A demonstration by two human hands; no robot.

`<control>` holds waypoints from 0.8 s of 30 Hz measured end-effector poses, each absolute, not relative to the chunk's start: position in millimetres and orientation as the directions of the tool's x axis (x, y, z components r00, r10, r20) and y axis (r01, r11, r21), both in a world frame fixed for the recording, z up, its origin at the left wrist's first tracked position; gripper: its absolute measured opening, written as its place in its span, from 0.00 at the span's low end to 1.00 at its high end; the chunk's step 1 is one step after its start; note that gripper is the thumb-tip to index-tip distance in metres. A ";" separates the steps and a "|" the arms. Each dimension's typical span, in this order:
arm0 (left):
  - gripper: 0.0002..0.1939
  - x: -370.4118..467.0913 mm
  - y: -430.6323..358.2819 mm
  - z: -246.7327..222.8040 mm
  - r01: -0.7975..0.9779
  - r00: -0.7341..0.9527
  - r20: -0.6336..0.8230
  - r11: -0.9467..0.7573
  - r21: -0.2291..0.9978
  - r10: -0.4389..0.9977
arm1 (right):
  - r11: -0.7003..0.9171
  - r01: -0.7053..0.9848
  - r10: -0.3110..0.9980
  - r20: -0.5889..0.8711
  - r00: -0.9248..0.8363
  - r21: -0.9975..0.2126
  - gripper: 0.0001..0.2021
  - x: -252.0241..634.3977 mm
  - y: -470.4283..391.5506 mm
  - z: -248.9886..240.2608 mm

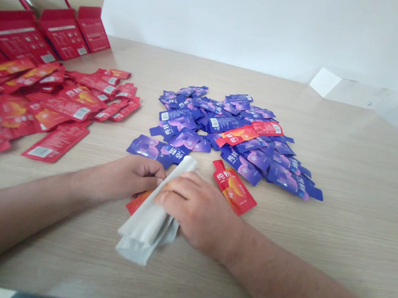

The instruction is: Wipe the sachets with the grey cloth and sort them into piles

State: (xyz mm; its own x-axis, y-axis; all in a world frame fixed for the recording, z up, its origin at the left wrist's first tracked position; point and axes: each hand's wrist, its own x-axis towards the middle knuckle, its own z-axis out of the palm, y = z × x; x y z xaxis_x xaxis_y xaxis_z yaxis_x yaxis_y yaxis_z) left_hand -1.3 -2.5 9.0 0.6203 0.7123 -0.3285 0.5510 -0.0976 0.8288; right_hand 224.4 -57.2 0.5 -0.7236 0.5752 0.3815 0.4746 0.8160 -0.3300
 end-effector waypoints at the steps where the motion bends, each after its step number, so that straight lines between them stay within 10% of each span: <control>1: 0.08 -1.4 -2.3 9.1 0.555 0.621 -0.329 -0.102 0.825 0.712 | 0.832 0.452 0.551 0.382 -0.742 -0.321 0.09 224.4 -57.3 0.5; 24: 0.13 -4.0 0.1 0.5 0.534 0.607 -0.292 -0.107 0.839 0.740 | 0.788 0.530 0.615 0.346 -0.709 -0.314 0.10 223.8 -62.7 2.6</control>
State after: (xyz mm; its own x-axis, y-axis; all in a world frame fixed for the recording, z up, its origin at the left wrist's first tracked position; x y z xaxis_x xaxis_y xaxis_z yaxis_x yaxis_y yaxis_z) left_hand -4.0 0.1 0.5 0.6066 0.7396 -0.2916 0.5335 -0.1068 0.8390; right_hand 223.8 -62.7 2.6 -0.7090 0.6145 0.3459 0.5300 0.7879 -0.3135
